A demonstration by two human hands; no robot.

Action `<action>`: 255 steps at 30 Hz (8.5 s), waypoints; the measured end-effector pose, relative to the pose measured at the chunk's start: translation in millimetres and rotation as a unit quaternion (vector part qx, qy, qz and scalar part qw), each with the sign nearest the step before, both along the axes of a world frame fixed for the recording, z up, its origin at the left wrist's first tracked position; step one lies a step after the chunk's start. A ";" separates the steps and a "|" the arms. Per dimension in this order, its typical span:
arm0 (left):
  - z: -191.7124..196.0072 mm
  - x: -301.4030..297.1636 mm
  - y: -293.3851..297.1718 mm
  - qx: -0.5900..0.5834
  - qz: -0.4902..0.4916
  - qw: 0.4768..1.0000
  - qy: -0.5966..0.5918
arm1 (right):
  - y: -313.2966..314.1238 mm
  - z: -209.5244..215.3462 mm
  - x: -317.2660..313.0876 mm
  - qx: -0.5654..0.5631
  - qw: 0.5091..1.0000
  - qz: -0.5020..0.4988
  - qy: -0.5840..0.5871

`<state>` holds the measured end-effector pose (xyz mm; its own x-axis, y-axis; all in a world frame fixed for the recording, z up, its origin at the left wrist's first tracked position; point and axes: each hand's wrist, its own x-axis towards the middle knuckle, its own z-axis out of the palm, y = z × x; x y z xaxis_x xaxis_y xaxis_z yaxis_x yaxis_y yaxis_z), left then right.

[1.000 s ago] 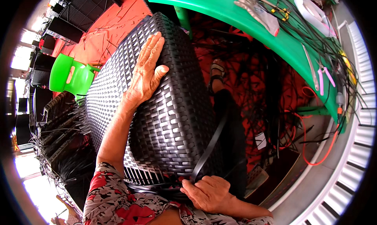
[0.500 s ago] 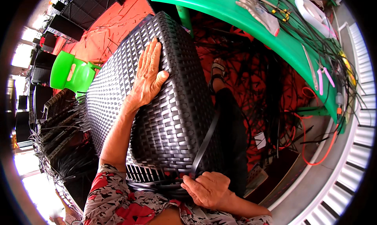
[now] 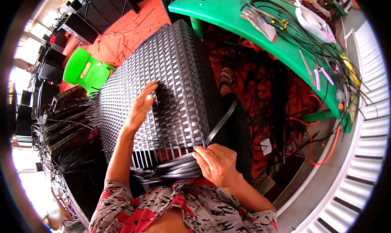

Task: The person weaves synthetic rattan strips through a black plastic furniture frame by hand. They repeatedly thread the strips into the pre-existing grid of the frame and pull them tight.

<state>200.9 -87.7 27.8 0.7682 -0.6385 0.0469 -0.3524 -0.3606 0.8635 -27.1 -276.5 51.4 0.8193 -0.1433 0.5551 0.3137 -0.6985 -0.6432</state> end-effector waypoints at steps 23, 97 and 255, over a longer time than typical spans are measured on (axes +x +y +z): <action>77.8 -204.7 -2.6 0.031 -0.186 0.981 -0.053 | -18.6 55.0 -83.1 0.003 0.957 0.144 0.252; -17.2 -171.9 -10.3 0.134 0.029 0.968 -0.210 | 1.4 70.4 37.4 -0.265 0.906 0.159 0.288; -107.1 -154.0 162.4 0.070 0.490 0.864 -0.098 | 207.6 -60.8 127.0 -0.140 0.893 0.278 0.324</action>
<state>46.8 74.7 -79.3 0.9291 0.3031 0.2120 0.0467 -0.6648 0.7456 99.9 -69.0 -9.4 0.8830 0.4558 -0.1123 0.2868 -0.7132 -0.6395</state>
